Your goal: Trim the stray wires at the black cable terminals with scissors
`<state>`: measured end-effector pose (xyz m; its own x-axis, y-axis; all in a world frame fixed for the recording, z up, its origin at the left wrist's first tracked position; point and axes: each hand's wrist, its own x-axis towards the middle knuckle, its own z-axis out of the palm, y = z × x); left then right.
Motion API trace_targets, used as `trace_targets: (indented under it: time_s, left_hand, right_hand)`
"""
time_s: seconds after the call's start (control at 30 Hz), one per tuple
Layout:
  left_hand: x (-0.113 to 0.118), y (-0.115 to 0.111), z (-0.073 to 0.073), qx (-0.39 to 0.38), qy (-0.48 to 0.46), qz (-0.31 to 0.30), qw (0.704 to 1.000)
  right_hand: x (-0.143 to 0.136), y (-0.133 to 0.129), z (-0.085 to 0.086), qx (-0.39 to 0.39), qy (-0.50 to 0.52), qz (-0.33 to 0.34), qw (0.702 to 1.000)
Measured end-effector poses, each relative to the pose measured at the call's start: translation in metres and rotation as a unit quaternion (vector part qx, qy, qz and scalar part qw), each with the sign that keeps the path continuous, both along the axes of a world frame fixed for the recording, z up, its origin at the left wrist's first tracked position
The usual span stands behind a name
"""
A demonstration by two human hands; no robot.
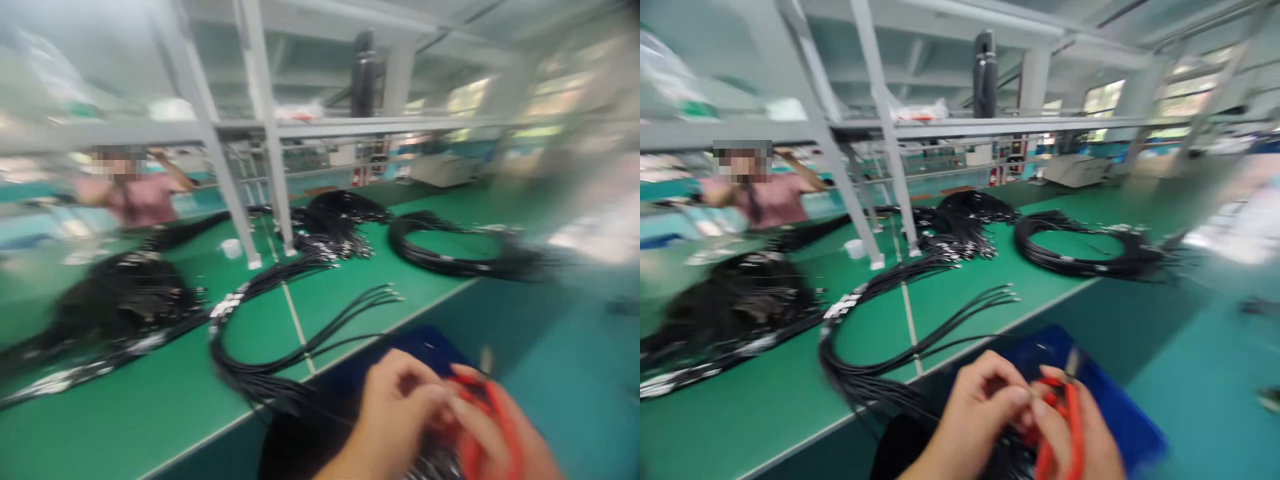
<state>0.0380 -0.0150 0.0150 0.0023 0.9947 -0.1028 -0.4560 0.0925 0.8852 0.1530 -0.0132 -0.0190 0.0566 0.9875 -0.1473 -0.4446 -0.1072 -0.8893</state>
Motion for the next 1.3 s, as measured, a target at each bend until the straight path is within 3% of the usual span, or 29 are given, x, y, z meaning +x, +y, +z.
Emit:
trace_targets:
  time_s: [0.13,0.2,0.27,0.33,0.4,0.47,0.53,0.6,0.73,0.83,0.93,1.13,1.3]
  left_hand:
    - [-0.015,0.009,-0.001,0.058,-0.015,-0.068,0.996]
    - [-0.02,0.011,-0.004,0.062,0.041,-0.077,0.994]
    - [-0.023,0.009,-0.005,0.08,0.158,-0.039,0.983]
    - [-0.025,0.006,-0.004,0.145,0.308,0.017,0.94]
    - [-0.026,0.003,-0.002,0.227,0.44,0.048,0.868]
    - [-0.027,0.002,-0.001,0.276,0.529,0.06,0.8]
    - [-0.029,0.003,-0.002,0.281,0.574,0.08,0.765]
    - [-0.031,0.004,-0.002,0.254,0.559,0.085,0.784]
    - [-0.033,0.002,-0.001,0.149,0.375,-0.044,0.914]
    - [-0.03,-0.001,-0.003,0.104,0.263,-0.08,0.956]
    - [-0.028,-0.001,-0.006,0.093,0.238,-0.056,0.965]
    - [-0.026,-0.001,-0.005,0.08,0.286,-0.038,0.954]
    - [-0.027,0.001,-0.005,0.056,0.232,-0.057,0.97]
  right_hand:
    - [-0.018,0.001,0.022,-0.012,0.112,0.005,0.994]
    - [-0.023,0.002,0.026,-0.016,0.132,0.003,0.991]
    - [-0.023,0.0,0.028,-0.024,0.14,-0.002,0.99]
    - [-0.021,-0.001,0.029,-0.03,0.147,-0.004,0.989]
    - [-0.02,-0.002,0.03,-0.035,0.154,-0.002,0.987]
    - [-0.021,-0.001,0.031,-0.038,0.154,0.003,0.987]
    - [-0.022,0.0,0.032,-0.042,0.148,0.01,0.988]
    - [-0.022,0.001,0.033,-0.042,0.14,0.011,0.989]
    - [-0.023,0.001,0.032,-0.034,0.149,0.0,0.988]
    - [-0.025,0.001,0.03,-0.031,0.148,0.017,0.988]
    - [-0.028,0.002,0.031,-0.021,0.138,0.014,0.99]
    - [-0.03,0.003,0.041,-0.014,0.076,-0.009,0.997]
    - [-0.027,0.003,0.035,-0.003,0.005,-0.041,0.999]
